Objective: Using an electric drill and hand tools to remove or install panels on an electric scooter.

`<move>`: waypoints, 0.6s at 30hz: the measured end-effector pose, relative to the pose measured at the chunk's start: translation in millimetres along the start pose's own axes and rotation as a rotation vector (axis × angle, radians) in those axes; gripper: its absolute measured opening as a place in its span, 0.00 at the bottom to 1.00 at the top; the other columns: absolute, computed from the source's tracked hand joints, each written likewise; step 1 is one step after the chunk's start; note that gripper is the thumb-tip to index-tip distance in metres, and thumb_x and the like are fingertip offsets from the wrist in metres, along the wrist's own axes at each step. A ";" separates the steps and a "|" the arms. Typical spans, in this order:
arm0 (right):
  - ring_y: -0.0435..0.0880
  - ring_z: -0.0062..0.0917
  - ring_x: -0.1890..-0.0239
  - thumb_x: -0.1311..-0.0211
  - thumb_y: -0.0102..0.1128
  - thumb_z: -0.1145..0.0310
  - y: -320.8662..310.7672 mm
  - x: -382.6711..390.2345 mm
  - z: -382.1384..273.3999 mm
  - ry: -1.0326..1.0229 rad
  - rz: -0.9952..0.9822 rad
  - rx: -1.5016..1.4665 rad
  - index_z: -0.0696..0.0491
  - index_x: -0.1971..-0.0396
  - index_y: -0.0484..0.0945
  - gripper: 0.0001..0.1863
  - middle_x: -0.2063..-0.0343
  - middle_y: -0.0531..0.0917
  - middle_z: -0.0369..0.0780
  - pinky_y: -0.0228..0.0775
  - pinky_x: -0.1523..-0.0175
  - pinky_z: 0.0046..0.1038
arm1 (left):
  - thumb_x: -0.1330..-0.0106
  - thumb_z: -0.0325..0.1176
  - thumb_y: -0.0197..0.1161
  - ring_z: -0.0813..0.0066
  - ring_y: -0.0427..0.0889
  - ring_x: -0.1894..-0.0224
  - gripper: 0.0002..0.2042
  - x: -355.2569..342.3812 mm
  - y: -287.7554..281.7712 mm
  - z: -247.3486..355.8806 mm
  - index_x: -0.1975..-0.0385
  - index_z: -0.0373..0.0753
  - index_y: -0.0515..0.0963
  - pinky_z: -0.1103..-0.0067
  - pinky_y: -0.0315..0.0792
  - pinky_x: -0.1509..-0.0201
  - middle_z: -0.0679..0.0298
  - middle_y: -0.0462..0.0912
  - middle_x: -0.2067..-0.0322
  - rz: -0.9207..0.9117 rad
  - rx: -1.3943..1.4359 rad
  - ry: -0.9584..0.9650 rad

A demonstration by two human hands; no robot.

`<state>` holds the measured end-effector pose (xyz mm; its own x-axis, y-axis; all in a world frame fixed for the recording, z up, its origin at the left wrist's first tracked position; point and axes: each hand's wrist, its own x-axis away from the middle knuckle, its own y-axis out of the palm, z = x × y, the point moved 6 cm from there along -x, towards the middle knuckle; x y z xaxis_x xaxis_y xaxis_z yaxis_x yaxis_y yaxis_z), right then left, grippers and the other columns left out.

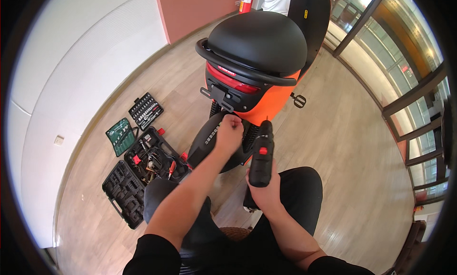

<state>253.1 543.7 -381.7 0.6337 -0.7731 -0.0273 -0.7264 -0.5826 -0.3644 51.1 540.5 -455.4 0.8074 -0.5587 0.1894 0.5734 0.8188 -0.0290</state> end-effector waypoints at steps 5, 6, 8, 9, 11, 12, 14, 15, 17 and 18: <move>0.88 0.44 0.61 0.46 0.69 0.76 36.5 4.2 -24.6 -0.064 -0.008 0.135 0.59 0.46 0.67 0.28 0.63 0.83 0.51 0.77 0.58 0.34 | 0.34 0.27 0.55 0.62 0.79 0.52 0.07 -23.7 -48.4 21.8 0.57 0.40 0.72 0.64 0.76 0.44 0.62 0.78 0.57 -0.064 0.776 -0.296; 0.87 0.48 0.61 0.46 0.69 0.76 45.9 4.3 -27.6 -0.060 -0.018 0.182 0.59 0.44 0.65 0.30 0.63 0.83 0.52 0.77 0.58 0.36 | 0.34 0.27 0.55 0.62 0.79 0.52 0.07 -29.3 -52.5 26.5 0.57 0.40 0.72 0.64 0.76 0.44 0.62 0.78 0.57 -0.074 0.791 -0.302; 0.86 0.52 0.60 0.47 0.69 0.75 63.4 3.3 -28.6 -0.068 -0.038 0.282 0.59 0.40 0.62 0.35 0.63 0.83 0.54 0.77 0.57 0.40 | 0.33 0.28 0.57 0.63 0.77 0.55 0.06 -35.2 -60.4 35.9 0.59 0.38 0.71 0.66 0.75 0.44 0.61 0.77 0.59 -0.032 0.961 -0.322; 0.86 0.52 0.60 0.47 0.69 0.75 70.0 2.0 -29.3 -0.070 -0.035 0.303 0.59 0.40 0.62 0.35 0.63 0.83 0.54 0.77 0.57 0.40 | 0.33 0.28 0.57 0.63 0.77 0.55 0.06 -34.1 -61.7 41.4 0.59 0.38 0.71 0.66 0.75 0.44 0.61 0.77 0.59 -0.041 0.980 -0.326; 0.86 0.52 0.60 0.46 0.69 0.74 79.8 -0.7 -28.4 -0.024 -0.031 0.310 0.60 0.40 0.61 0.34 0.63 0.83 0.54 0.77 0.57 0.41 | 0.33 0.29 0.58 0.64 0.75 0.57 0.07 -30.4 -64.9 54.2 0.60 0.35 0.71 0.68 0.75 0.48 0.60 0.75 0.61 -0.029 1.020 -0.337; 0.86 0.52 0.60 0.46 0.69 0.74 81.6 -1.8 -28.7 -0.026 -0.028 0.320 0.60 0.40 0.61 0.34 0.63 0.83 0.54 0.77 0.57 0.41 | 0.33 0.29 0.58 0.64 0.75 0.57 0.07 -29.1 -65.1 59.9 0.60 0.35 0.71 0.68 0.75 0.48 0.60 0.75 0.61 -0.035 1.029 -0.338; 0.86 0.53 0.60 0.45 0.68 0.74 84.3 -2.0 -25.5 0.033 -0.018 0.323 0.60 0.41 0.61 0.34 0.63 0.83 0.55 0.77 0.57 0.41 | 0.32 0.30 0.59 0.65 0.75 0.58 0.07 -25.0 -67.7 62.8 0.60 0.35 0.72 0.70 0.76 0.50 0.58 0.75 0.61 0.009 1.007 -0.397; 0.86 0.53 0.60 0.45 0.68 0.74 86.3 -2.7 -27.6 0.031 -0.019 0.331 0.60 0.41 0.61 0.34 0.63 0.83 0.55 0.77 0.57 0.41 | 0.32 0.30 0.59 0.65 0.75 0.58 0.07 -24.0 -69.1 64.7 0.60 0.35 0.72 0.70 0.76 0.50 0.58 0.75 0.61 0.009 1.015 -0.399; 0.86 0.53 0.59 0.44 0.67 0.75 85.9 -4.9 -33.9 0.026 0.010 0.362 0.61 0.41 0.61 0.33 0.63 0.84 0.56 0.78 0.57 0.41 | 0.32 0.30 0.60 0.66 0.75 0.58 0.07 -22.2 -70.9 65.6 0.60 0.36 0.72 0.70 0.76 0.52 0.59 0.75 0.61 0.032 1.018 -0.426; 0.86 0.53 0.59 0.44 0.67 0.75 86.2 -4.4 -33.8 0.027 0.011 0.368 0.61 0.41 0.61 0.33 0.63 0.84 0.56 0.78 0.57 0.41 | 0.32 0.30 0.60 0.66 0.75 0.58 0.07 -21.8 -71.6 65.7 0.60 0.36 0.72 0.70 0.76 0.52 0.59 0.75 0.61 0.029 1.022 -0.430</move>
<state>178.7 488.4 -381.6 0.6158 -0.7878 -0.0098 -0.5856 -0.4494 -0.6746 -16.7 502.7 -393.0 0.5899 -0.6072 0.5322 0.0101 0.6647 0.7471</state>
